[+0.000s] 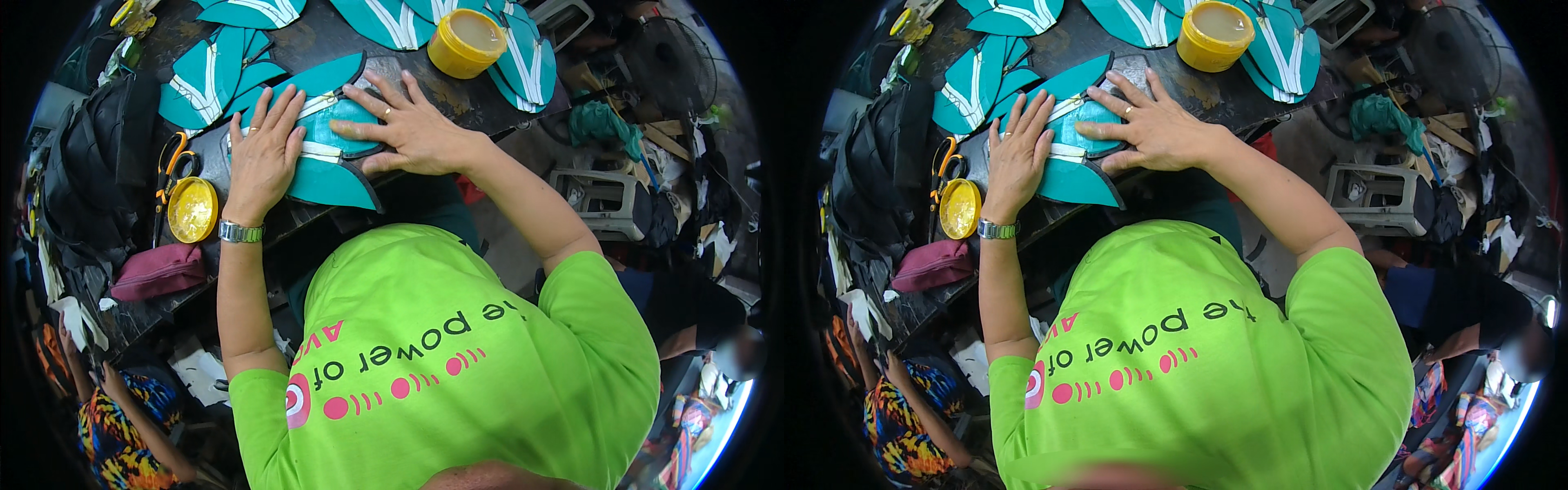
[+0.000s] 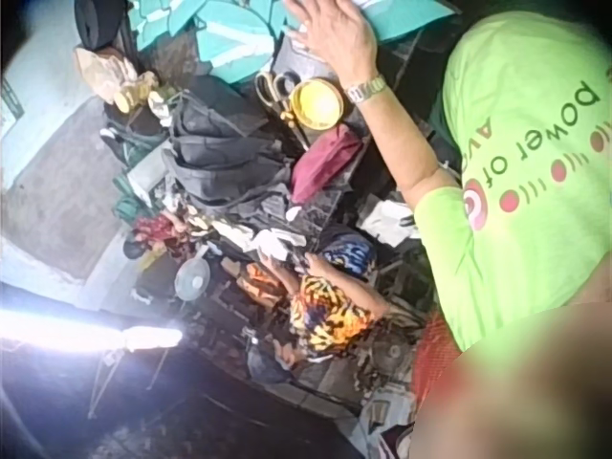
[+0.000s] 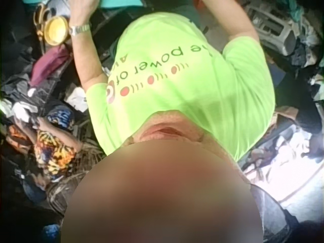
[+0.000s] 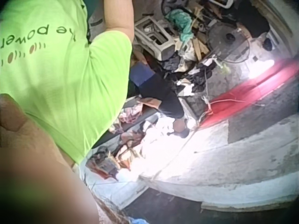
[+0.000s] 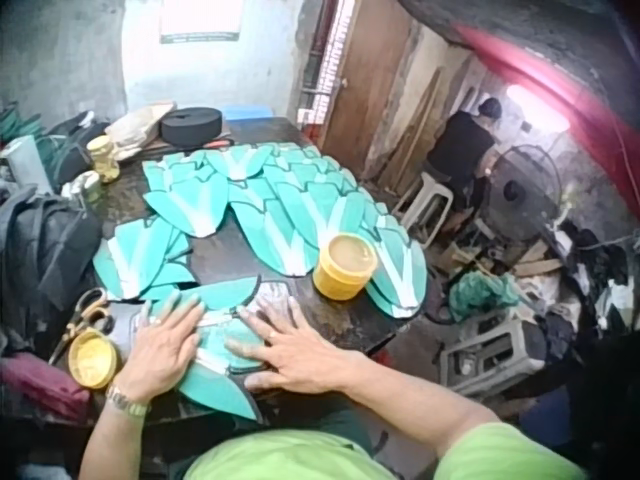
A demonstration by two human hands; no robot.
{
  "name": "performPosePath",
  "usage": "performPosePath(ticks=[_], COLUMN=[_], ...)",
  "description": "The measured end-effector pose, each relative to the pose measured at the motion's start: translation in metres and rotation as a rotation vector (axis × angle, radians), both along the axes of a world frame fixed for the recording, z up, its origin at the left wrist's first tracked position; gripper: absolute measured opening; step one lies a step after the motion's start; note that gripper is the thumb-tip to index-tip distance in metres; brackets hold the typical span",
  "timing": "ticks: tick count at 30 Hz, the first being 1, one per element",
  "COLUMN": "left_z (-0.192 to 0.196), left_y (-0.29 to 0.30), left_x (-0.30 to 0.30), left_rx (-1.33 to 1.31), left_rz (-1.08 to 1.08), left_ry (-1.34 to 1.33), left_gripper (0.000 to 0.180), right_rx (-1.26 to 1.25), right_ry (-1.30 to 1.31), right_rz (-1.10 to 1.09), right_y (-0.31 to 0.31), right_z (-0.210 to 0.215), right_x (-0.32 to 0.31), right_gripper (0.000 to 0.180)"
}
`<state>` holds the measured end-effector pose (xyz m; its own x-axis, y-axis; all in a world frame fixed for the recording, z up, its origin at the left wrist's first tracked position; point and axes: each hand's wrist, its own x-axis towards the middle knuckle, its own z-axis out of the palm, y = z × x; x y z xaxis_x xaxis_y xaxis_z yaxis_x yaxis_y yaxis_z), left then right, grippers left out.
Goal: The person repeatedly picks teal fabric pouches with white zipper lines from a pile, presses the zipper area with both hands, and places them back on the table. The person also handles a yellow container and a small yellow lid on the work surface.
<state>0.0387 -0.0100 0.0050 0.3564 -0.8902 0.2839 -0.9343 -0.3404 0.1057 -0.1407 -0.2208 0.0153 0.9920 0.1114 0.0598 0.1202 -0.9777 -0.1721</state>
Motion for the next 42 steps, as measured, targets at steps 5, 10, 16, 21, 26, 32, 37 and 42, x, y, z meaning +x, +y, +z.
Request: performPosePath(ticks=[5, 10, 16, 21, 26, 32, 37, 42], left_z=[-0.001, -0.002, -0.002, -0.003, -0.003, -0.003, -0.004, -0.003], left_y=[-0.001, 0.000, 0.000, 0.000, 0.001, 0.000, 0.000, -0.001], left_x=[0.000, 0.001, 0.000, 0.001, 0.001, 0.001, 0.000, -0.001], left_rx=[-0.004, 0.002, 0.009, 0.002, 0.004, -0.002, 0.013, 0.037], left_rz=[0.005, 0.004, 0.011, 0.004, -0.002, 0.008, 0.019, 0.030], left_ry=[0.017, 0.014, 0.023, 0.010, 0.022, 0.020, 0.001, -0.007], left_gripper=[0.050, 0.051, 0.051, 0.051, 0.051, 0.051, 0.051, 0.051], right_rx=[0.119, 0.047, 0.135, 0.106, 0.049, 0.026, 0.056, 0.037], right_ry=[0.036, -0.088, -0.005, -0.064, -0.057, 0.023, -0.016, -0.051], right_rz=[0.116, -0.139, -0.002, -0.105, -0.194, -0.086, -0.145, -0.149], right_y=[-0.018, -0.020, -0.013, -0.024, -0.018, -0.014, 0.011, 0.039], right_z=[0.004, -0.008, -0.007, -0.008, -0.015, -0.003, -0.006, -0.006], right_x=[-0.013, -0.005, -0.022, -0.019, -0.006, -0.028, -0.038, -0.028], right_gripper=[0.060, 0.061, 0.056, 0.057, 0.062, 0.065, 0.065, 0.071])
